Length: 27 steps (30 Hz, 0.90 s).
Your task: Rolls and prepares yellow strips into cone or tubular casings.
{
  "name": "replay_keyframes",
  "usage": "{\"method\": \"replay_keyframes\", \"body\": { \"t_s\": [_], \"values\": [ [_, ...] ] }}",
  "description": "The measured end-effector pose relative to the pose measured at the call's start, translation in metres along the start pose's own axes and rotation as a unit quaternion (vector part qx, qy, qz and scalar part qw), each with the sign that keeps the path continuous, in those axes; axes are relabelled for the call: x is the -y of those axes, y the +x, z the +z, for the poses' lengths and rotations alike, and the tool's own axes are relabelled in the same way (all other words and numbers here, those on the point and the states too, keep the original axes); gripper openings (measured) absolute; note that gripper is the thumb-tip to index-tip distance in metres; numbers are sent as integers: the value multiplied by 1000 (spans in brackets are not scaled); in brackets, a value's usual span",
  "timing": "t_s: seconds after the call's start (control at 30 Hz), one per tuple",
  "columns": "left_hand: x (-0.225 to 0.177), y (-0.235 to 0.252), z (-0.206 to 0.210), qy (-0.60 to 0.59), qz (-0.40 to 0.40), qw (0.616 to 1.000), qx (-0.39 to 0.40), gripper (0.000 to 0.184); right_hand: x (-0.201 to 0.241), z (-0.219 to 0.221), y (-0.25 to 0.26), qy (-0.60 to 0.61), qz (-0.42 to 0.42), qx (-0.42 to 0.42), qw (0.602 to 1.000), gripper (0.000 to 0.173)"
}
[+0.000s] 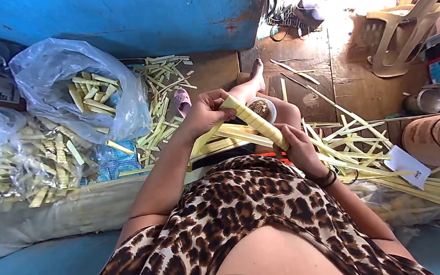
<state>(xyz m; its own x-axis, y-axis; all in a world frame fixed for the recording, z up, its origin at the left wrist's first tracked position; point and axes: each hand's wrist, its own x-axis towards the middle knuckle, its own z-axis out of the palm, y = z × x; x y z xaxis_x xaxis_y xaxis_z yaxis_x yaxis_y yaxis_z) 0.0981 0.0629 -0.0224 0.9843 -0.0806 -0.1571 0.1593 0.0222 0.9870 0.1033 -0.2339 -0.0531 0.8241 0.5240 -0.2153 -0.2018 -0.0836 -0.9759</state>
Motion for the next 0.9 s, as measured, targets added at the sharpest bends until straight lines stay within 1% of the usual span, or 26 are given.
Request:
{"method": "replay_keyframes", "body": {
  "t_s": [0.03, 0.07, 0.1, 0.13, 0.17, 0.2, 0.23, 0.3, 0.4, 0.47, 0.57, 0.63, 0.7, 0.73, 0.8, 0.87, 0.9],
  "values": [
    [0, 1, 0, 2, -5, 1000, -8, 23, -4, 0, -1, -150, -104, -21, 983, 31],
    [-1, 1, -1, 6, -8, 1000, -13, 23, -9, -1, 0, -266, -191, -36, 944, 37],
    [0, 1, -1, 10, -8, 1000, -12, 25, -12, -2, 0, -321, -228, -38, 919, 44],
    [0, 1, -1, 14, -3, 1000, -7, 28, -13, -4, 0, -316, -211, -29, 924, 46],
    [1, 2, -2, 18, 3, 1000, -1, 31, -11, -5, -1, -261, -159, -11, 952, 46],
    [1, 2, -2, 18, 8, 1000, 5, 32, -8, -6, -3, -171, -94, 16, 981, 47],
    [2, 1, -1, 14, 14, 1000, 10, 32, -5, -8, -4, -78, -32, 39, 996, 49],
    [3, 2, 0, 3, 25, 1000, 14, 30, 0, -12, -6, 53, 57, 63, 995, 51],
    [8, 4, 5, -46, 34, 998, 8, 23, 7, -13, -9, 171, 149, 118, 967, 58],
    [15, 6, 6, -84, 27, 996, -4, 21, 10, -14, -11, 228, 176, 169, 943, 60],
    [29, 12, 7, -105, 13, 994, -32, 20, 10, -11, -11, 273, 171, 238, 916, 59],
    [37, 16, 2, -117, 12, 993, -18, 19, 11, -8, -6, 274, 170, 283, 903, 60],
    [37, 19, 4, -151, 11, 988, 10, 19, 17, 0, 4, 249, 184, 301, 902, 66],
    [36, 20, 6, -168, 16, 985, 45, 19, 23, 8, 10, 238, 198, 285, 907, 68],
    [37, 22, 16, -184, 22, 976, 111, 19, 33, 30, 26, 260, 221, 214, 915, 63],
    [42, 24, 23, -192, 22, 971, 144, 16, 33, 53, 45, 309, 236, 125, 913, 52],
    [45, 24, 20, -191, 23, 970, 147, 16, 31, 63, 52, 323, 237, 101, 911, 50]
  ]
}}
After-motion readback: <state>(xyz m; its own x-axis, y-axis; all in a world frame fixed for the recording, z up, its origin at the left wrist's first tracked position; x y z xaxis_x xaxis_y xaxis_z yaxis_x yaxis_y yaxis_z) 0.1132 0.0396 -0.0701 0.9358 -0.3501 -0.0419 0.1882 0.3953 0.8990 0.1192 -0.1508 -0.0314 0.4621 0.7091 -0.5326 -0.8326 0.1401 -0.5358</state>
